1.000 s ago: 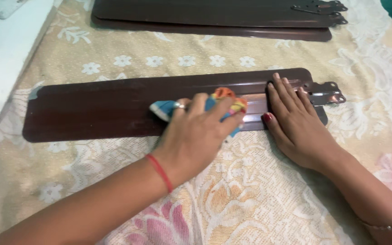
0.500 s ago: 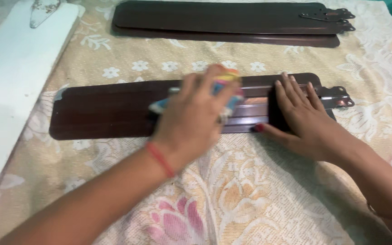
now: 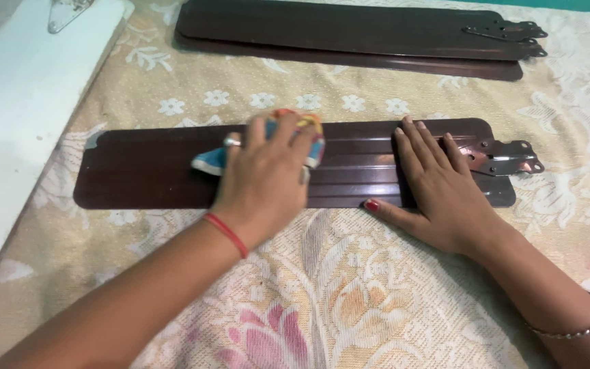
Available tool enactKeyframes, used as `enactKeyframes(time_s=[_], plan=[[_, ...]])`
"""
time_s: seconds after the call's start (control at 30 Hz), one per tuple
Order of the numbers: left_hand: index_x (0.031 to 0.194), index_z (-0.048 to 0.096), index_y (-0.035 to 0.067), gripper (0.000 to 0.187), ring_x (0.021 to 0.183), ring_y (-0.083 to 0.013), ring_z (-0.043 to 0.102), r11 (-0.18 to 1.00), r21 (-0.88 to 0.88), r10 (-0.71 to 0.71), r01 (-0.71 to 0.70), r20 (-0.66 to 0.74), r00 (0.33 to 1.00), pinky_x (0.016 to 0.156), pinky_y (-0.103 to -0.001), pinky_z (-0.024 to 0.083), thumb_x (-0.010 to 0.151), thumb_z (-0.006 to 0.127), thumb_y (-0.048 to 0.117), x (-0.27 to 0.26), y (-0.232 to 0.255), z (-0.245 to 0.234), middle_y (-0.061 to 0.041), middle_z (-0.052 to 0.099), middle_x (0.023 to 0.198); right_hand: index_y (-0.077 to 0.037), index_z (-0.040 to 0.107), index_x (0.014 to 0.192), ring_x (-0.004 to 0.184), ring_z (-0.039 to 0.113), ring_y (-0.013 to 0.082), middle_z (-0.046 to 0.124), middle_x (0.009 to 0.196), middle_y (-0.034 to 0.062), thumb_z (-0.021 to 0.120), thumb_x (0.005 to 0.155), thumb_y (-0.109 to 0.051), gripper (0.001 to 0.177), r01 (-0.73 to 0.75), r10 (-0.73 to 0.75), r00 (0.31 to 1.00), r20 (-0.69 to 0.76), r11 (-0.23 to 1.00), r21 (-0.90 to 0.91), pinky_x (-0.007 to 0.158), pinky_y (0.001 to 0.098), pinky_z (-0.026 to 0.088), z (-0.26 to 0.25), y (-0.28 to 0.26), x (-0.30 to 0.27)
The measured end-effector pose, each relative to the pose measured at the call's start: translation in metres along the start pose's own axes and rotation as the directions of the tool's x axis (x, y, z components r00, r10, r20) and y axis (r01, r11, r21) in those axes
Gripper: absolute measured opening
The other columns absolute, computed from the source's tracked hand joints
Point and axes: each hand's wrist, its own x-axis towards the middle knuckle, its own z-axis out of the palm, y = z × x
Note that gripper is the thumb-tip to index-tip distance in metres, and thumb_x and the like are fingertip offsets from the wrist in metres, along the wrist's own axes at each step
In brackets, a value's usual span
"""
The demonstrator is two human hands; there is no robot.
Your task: The person wipes a dark brown ceiling fan blade with a multicolored cloth, moving along the length of the blade and flipping it to clean both sides. The person then repeats the process on a white fan blade.
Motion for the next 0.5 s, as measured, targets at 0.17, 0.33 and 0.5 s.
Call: enactKeyframes(time_s=[0.17, 0.33, 0.5], plan=[[0.138, 0.057, 0.015, 0.06, 0.125, -0.0371, 0.046, 0.968, 0.021, -0.25, 0.25, 0.098, 0.963, 0.093, -0.053, 0.052, 0.081, 0.075, 0.018, -0.014, -0.025, -0.018, -0.013, 0.049, 0.14, 0.008, 0.018, 0.156, 0.153, 0.011, 0.0381, 0.017, 0.164, 0.0284, 0.034, 0.09, -0.078, 0.11, 0.002, -0.002, 1.0, -0.014, 1.0, 0.0, 0.121, 0.0529, 0.007, -0.001, -0.001, 0.002], [0.138, 0.058, 0.01, 0.074, 0.123, -0.0437, 0.044, 0.997, -0.062, 0.047, -0.054, -0.113, 0.992, 0.093, -0.058, 0.051, 0.069, 0.082, 0.016, -0.025, -0.002, -0.01, -0.021, 0.045, 0.143, 0.008, 0.017, 0.156, 0.153, 0.011, 0.037, 0.017, 0.163, 0.0275, 0.034, 0.089, -0.079, 0.111, 0.001, -0.001, 1.0, -0.006, 1.0, -0.019, 0.121, 0.0525, 0.007, -0.001, -0.001, 0.0], [0.133, 0.061, 0.013, 0.063, 0.127, -0.0383, 0.044, 0.992, -0.122, 0.039, -0.042, -0.032, 0.999, 0.104, -0.063, 0.041, 0.073, 0.079, 0.012, -0.023, 0.001, -0.003, -0.013, 0.048, 0.141, 0.004, 0.016, 0.157, 0.153, 0.01, 0.0343, 0.017, 0.164, 0.0238, 0.033, 0.086, -0.081, 0.112, -0.021, 0.021, 1.0, 0.008, 0.999, -0.03, 0.121, 0.0519, 0.006, -0.002, -0.001, 0.0]])
